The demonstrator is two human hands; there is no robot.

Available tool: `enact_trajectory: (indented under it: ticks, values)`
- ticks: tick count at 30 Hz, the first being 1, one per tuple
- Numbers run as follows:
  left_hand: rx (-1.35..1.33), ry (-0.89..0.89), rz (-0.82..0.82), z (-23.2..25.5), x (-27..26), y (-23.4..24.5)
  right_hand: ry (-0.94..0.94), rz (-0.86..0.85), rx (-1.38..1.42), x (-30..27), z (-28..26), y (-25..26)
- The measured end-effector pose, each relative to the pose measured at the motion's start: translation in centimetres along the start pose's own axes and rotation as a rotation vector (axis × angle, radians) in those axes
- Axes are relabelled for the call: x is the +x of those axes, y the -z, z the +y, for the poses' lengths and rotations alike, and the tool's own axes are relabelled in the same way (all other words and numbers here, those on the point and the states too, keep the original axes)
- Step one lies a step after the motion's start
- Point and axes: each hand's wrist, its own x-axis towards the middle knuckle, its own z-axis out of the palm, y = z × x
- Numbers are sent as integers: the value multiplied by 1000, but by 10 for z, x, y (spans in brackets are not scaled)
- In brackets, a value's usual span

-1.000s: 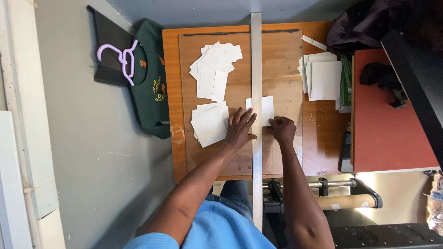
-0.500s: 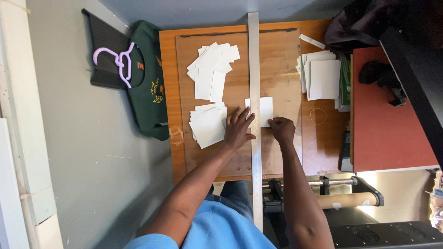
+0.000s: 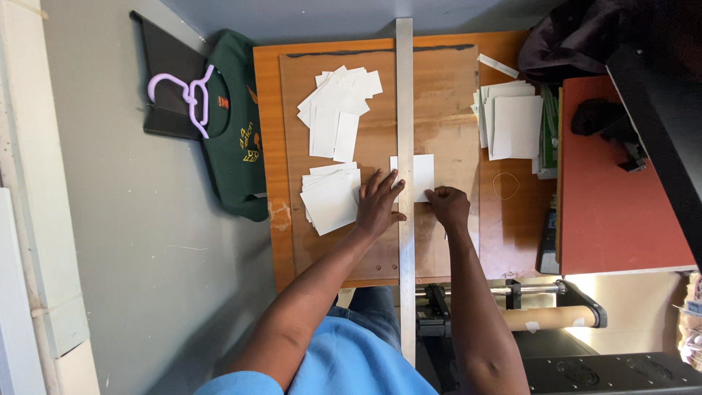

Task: The person repeatedly picks up white paper sheets, aligns them against a metal guide on a wooden table, and uses a paper cutter to trim them. The trimmed pieces are stacked on the table.

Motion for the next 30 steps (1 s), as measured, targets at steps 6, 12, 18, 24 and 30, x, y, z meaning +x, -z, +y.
enact_trajectory:
  ticks: [6, 12, 18, 24, 30]
  values:
    - [-13, -8, 37, 2, -1, 5, 24, 4, -1, 4, 5, -3]
    - [18, -36, 60, -7, 2, -7, 13, 6, -68, 4, 4, -4]
    - [45, -37, 72, -6, 4, -10, 2, -3, -38, 4, 4, -2]
    - [35, -27, 89, -1, 1, -6, 1, -12, -28, 6, 7, -4]
    - [55, -25, 83, 0, 2, -5, 40, -27, -9, 13, 16, -8]
